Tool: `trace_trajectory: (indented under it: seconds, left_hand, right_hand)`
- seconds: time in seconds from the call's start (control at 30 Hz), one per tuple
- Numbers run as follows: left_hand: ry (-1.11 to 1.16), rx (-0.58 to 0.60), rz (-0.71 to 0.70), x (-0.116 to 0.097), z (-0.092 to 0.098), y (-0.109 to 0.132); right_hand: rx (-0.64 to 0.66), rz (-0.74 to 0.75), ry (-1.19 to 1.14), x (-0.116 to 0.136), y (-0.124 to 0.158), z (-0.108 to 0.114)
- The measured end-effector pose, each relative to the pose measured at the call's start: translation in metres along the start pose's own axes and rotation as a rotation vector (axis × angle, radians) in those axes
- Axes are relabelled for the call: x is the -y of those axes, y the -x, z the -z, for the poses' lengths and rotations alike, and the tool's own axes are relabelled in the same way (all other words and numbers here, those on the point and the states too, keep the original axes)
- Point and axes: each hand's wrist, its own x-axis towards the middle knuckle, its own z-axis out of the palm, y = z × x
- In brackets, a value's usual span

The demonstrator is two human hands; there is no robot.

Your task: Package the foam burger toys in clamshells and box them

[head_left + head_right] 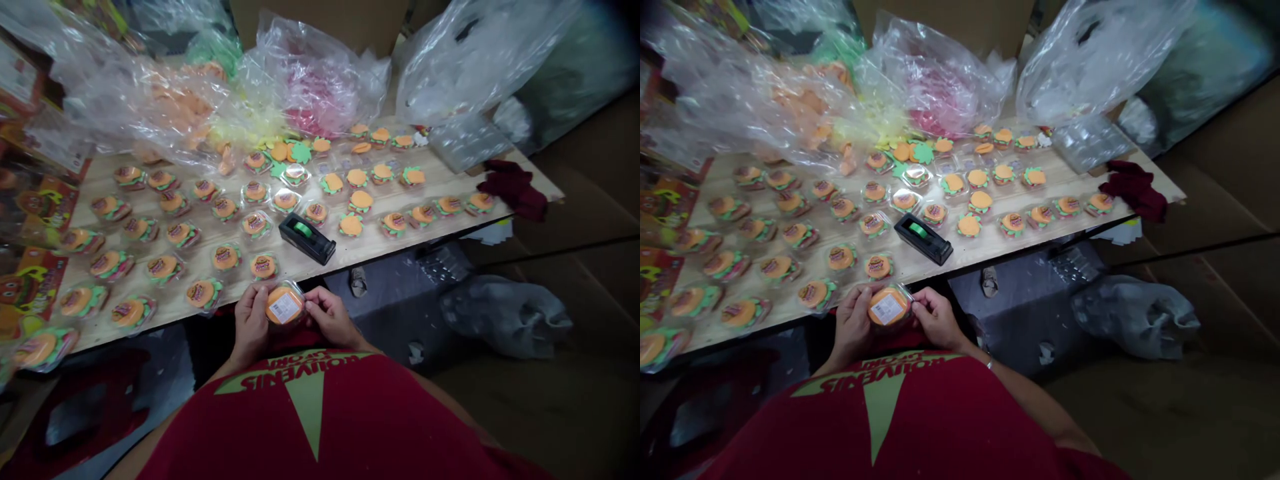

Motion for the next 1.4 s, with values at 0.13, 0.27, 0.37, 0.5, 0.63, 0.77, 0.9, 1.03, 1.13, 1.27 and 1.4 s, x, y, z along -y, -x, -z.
trace_trajectory:
  seconds: [0.13, 0.27, 0.37, 0.5, 0.63, 0.77, 0.9, 1.03, 1.13, 1.27, 1.4]
  left_hand:
    - [-0.059, 0.033, -0.070, -0.001, 0.002, -0.003]
    - [0.010, 0.127, 0.003, -0.005, 0.005, -0.003]
    - [0.180, 0.225, 0.215, -0.007, 0.008, -0.001]
    - [0.269, 0.424, 0.623, -0.013, 0.013, -0.004]
    - [0.235, 0.450, 0.578, -0.027, 0.016, -0.015]
    - [0.138, 0.322, 0.240, -0.028, 0.015, -0.027]
    - [-0.019, 0.352, 0.050, -0.017, 0.014, -0.034]
    - [0.030, 0.397, 0.160, -0.008, 0.014, -0.036]
    - [0.136, 0.341, 0.221, -0.007, 0.012, -0.040]
    - [0.195, 0.270, 0.267, -0.009, 0.004, -0.047]
    - [0.199, 0.274, 0.278, -0.015, -0.005, -0.050]
  right_hand:
    - [-0.071, 0.068, 0.081, -0.007, -0.004, 0.002]
    - [-0.104, 0.218, 0.250, -0.002, 0.000, 0.008]
    - [-0.123, 0.390, 0.468, 0.002, 0.003, 0.015]
    - [-0.018, 0.647, 0.814, 0.003, 0.004, 0.026]
    - [0.194, 0.771, 0.873, 0.016, -0.006, 0.043]
    - [-0.020, 0.644, 0.853, 0.038, -0.041, 0.063]
    - [-0.318, 0.387, 0.730, 0.043, -0.090, 0.074]
    - [-0.234, 0.232, 0.414, 0.037, -0.113, 0.079]
    - [-0.186, 0.187, 0.283, 0.030, -0.107, 0.085]
    - [-0.177, 0.129, 0.143, 0.014, -0.092, 0.091]
    - [-0.252, 0.128, 0.119, -0.007, -0.094, 0.087]
